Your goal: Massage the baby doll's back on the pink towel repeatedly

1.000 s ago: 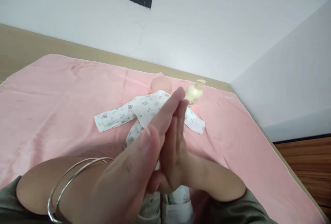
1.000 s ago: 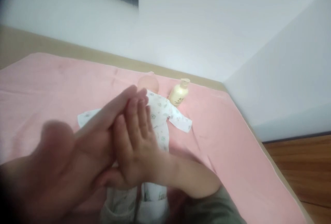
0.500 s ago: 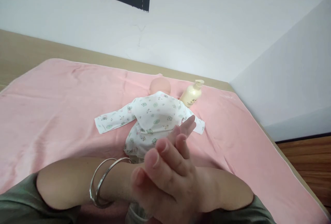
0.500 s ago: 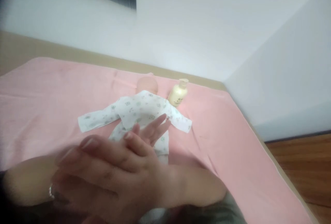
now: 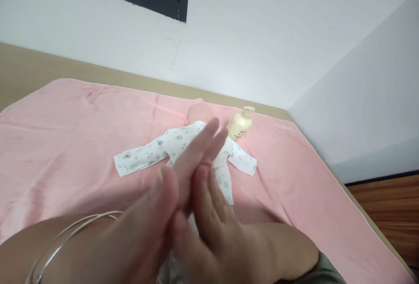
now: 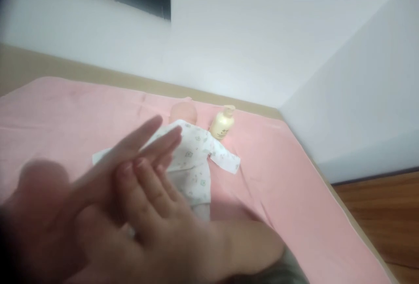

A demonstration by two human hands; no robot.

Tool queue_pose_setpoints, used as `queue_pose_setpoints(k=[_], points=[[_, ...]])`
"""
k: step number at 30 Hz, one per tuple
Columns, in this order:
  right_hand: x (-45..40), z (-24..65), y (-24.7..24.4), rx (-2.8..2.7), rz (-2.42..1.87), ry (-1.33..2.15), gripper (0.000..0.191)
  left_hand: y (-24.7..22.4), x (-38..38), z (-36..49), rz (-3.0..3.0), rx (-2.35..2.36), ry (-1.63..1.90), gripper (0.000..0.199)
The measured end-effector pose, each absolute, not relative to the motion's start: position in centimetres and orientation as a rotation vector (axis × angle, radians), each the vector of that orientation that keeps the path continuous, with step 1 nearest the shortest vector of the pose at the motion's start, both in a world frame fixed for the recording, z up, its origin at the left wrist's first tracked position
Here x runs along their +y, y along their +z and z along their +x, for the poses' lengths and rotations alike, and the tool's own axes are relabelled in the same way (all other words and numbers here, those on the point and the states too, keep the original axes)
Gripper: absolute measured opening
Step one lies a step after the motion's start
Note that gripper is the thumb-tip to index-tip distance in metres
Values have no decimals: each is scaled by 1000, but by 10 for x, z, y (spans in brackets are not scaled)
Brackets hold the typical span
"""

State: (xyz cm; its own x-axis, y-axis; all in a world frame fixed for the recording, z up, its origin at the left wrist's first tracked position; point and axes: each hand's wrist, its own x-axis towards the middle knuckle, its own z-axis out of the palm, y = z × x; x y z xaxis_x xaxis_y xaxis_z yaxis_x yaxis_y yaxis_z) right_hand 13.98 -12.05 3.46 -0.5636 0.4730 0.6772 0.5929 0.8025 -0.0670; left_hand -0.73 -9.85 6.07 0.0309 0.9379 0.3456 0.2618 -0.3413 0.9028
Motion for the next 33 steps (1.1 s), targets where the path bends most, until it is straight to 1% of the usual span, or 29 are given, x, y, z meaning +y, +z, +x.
queue_pose_setpoints(k=[2, 4, 5, 7, 9, 11, 13, 17, 21, 23, 27, 30, 33], points=[[-116, 142, 47, -2300, -563, -230, 37, 78, -90, -10, 1570, 1097, 1272, 63], [-101, 150, 56, -2385, -435, -168, 42, 82, -70, -6, 1416, 965, 1221, 69], [-91, 155, 58, -2364, -459, -140, 45, 78, -56, -1, 1361, 944, 1250, 67], [-69, 163, 55, -2250, -694, -103, 48, 60, -24, 8, 1312, 998, 1356, 56], [-48, 165, 45, -2179, -975, -78, 46, 34, 8, 14, 1382, 1197, 1407, 48], [-31, 162, 29, -2228, -1157, -20, 45, 8, 33, 16, 1652, 1371, 1377, 45], [-16, 159, 13, -2295, -1221, 65, 46, -13, 47, 15, 1957, 1435, 1315, 42], [16, 164, -8, -2311, -1267, 209, 49, -39, 50, 17, 2102, 1547, 1285, 43], [44, 177, -12, -2261, -1422, 313, 53, -48, 38, 20, 2186, 1552, 1365, 40], [46, 179, -12, -2243, -1492, 308, 57, -49, 35, 20, 2200, 1538, 1353, 39], [24, 169, -13, -2182, -1602, 170, 62, -49, 37, 19, 2202, 1568, 1285, 42], [2, 160, -14, -2250, -1505, 74, 59, -50, 40, 18, 2211, 1571, 1249, 46], [-2, 159, -14, -2405, -1291, 81, 56, -50, 42, 17, 2235, 1548, 1246, 47]])
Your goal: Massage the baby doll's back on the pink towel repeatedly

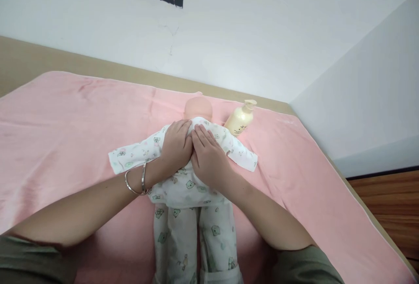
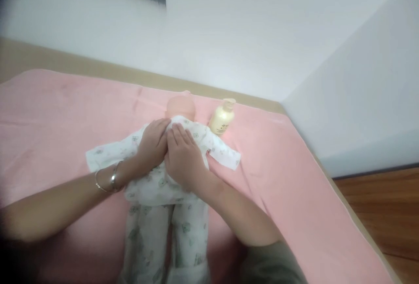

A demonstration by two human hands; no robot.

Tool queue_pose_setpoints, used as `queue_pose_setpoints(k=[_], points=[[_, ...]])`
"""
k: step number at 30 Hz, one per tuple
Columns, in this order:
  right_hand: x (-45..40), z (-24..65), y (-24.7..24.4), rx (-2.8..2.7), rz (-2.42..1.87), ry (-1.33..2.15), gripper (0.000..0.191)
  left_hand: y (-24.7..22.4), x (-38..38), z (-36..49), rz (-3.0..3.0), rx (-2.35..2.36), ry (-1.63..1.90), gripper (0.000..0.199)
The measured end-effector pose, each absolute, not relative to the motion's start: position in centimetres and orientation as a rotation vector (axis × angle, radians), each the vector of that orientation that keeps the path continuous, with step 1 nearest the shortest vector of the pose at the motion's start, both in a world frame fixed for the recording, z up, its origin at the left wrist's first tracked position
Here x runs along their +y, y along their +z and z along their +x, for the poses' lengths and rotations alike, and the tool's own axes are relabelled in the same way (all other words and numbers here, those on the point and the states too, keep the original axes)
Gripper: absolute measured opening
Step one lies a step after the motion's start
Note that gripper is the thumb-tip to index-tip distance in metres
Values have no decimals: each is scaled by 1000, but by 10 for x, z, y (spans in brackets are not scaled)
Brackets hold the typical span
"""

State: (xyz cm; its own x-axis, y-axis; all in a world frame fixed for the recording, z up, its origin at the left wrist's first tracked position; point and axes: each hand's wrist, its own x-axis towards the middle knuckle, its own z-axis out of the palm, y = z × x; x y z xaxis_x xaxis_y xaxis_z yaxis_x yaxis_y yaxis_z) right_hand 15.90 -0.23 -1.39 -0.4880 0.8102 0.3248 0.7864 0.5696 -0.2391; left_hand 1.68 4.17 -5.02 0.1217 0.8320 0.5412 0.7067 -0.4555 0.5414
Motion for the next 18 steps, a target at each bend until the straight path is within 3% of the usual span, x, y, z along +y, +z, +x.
queue_pose_setpoints(k=[6, 11, 15, 18], points=[[33, 177, -9, -2355, -1427, 281, 65, -50, 41, 17, 2266, 1565, 1222, 47], [18, 170, -9, -2201, -1679, 143, 68, -53, 41, 18, 2268, 1578, 1273, 47], [-12, 155, -14, -2368, -1422, -21, 56, -55, 43, 18, 2291, 1576, 1306, 46], [-11, 156, -15, -2430, -1334, 52, 55, -56, 44, 18, 2300, 1566, 1311, 45]])
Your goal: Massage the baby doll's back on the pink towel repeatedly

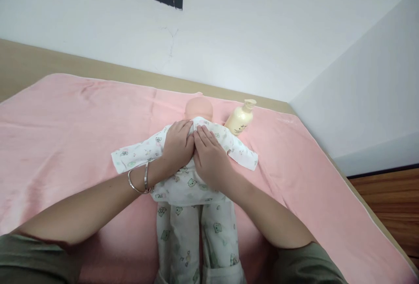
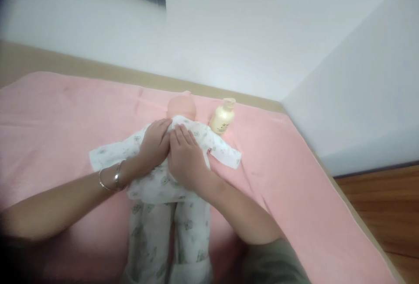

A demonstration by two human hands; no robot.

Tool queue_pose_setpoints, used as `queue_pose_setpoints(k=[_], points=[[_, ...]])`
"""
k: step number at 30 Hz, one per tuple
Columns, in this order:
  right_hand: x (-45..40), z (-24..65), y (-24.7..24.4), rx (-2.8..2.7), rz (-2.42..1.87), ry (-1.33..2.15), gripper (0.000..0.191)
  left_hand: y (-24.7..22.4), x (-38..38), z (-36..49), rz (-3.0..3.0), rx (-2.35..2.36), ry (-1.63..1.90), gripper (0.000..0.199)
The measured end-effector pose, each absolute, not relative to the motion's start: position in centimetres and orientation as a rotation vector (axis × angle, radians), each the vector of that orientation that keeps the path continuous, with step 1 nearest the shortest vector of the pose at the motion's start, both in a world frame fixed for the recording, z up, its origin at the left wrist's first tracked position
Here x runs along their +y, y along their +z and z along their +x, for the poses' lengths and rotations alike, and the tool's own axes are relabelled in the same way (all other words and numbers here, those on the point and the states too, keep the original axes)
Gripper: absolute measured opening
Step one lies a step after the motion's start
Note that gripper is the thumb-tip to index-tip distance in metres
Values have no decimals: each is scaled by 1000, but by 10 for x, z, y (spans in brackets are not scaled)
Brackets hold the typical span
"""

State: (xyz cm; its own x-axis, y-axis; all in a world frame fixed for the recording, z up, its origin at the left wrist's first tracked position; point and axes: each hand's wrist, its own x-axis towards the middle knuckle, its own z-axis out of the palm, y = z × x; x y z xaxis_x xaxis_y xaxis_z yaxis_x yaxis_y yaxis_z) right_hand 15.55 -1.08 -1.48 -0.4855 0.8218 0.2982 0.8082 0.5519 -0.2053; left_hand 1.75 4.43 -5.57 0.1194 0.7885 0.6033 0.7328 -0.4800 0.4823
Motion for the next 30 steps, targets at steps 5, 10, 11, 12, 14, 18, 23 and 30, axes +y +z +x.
queue_pose_setpoints(k=[5, 10, 11, 12, 14, 18, 23, 30], points=[[34, 179, -11, -2337, -1476, 270, 59, -55, 42, 18, 2285, 1549, 1315, 44], [35, 183, -9, -2203, -1721, 197, 65, -57, 40, 19, 2247, 1563, 1381, 46], [26, 178, -9, -2207, -1709, 137, 63, -57, 40, 19, 2247, 1561, 1380, 46], [16, 173, -9, -2225, -1665, 82, 60, -57, 40, 19, 2249, 1557, 1374, 45], [-2, 165, -9, -2330, -1494, 75, 57, -57, 40, 18, 2248, 1552, 1362, 44], [3, 165, -9, -2428, -1314, 309, 58, -56, 40, 19, 2260, 1538, 1381, 44], [41, 182, -11, -2250, -1569, 358, 65, -56, 39, 20, 2238, 1561, 1401, 43], [4, 164, -13, -2307, -1432, 89, 57, -54, 42, 18, 2313, 1561, 1347, 38]])
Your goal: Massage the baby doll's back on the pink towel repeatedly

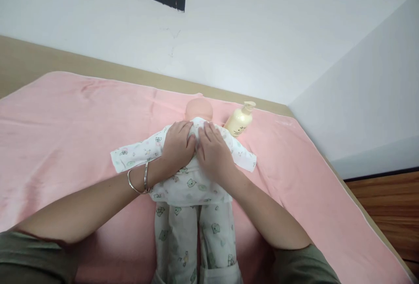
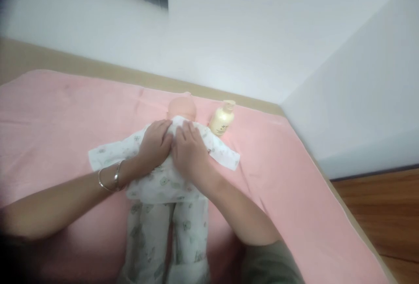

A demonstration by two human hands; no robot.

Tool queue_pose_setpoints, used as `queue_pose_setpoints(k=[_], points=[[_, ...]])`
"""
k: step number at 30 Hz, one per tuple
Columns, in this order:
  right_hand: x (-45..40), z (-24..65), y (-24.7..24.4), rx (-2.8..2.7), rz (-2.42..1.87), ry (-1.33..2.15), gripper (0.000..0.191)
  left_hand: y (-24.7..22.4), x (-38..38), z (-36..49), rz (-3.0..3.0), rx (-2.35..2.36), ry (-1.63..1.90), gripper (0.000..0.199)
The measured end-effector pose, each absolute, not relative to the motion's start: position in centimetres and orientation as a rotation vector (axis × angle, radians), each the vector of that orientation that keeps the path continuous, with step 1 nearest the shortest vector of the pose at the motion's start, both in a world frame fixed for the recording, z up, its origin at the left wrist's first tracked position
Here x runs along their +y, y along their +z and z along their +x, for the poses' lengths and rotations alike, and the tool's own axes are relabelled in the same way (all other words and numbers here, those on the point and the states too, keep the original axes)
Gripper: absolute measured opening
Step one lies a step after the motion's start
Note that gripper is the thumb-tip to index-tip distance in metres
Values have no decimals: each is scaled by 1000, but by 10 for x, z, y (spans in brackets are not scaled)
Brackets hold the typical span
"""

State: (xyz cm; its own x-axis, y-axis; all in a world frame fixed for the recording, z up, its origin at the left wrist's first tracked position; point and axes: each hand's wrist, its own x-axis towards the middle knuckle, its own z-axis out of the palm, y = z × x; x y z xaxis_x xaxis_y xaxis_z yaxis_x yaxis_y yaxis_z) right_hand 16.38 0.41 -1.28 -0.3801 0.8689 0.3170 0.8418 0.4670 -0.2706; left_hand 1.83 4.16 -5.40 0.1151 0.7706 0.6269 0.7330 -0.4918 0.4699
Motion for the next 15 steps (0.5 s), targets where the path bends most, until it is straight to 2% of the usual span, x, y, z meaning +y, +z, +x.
queue_pose_setpoints(k=[3, 8, 15], points=[[4, 162, -12, -2410, -1276, 199, 56, -48, 42, 17, 2381, 1550, 1282, 33], [41, 180, -12, -2285, -1471, 372, 61, -36, 30, 21, 2513, 1681, 1081, 34], [32, 177, -11, -2207, -1691, 188, 62, -36, 15, 24, 2668, 1621, 957, 42]])
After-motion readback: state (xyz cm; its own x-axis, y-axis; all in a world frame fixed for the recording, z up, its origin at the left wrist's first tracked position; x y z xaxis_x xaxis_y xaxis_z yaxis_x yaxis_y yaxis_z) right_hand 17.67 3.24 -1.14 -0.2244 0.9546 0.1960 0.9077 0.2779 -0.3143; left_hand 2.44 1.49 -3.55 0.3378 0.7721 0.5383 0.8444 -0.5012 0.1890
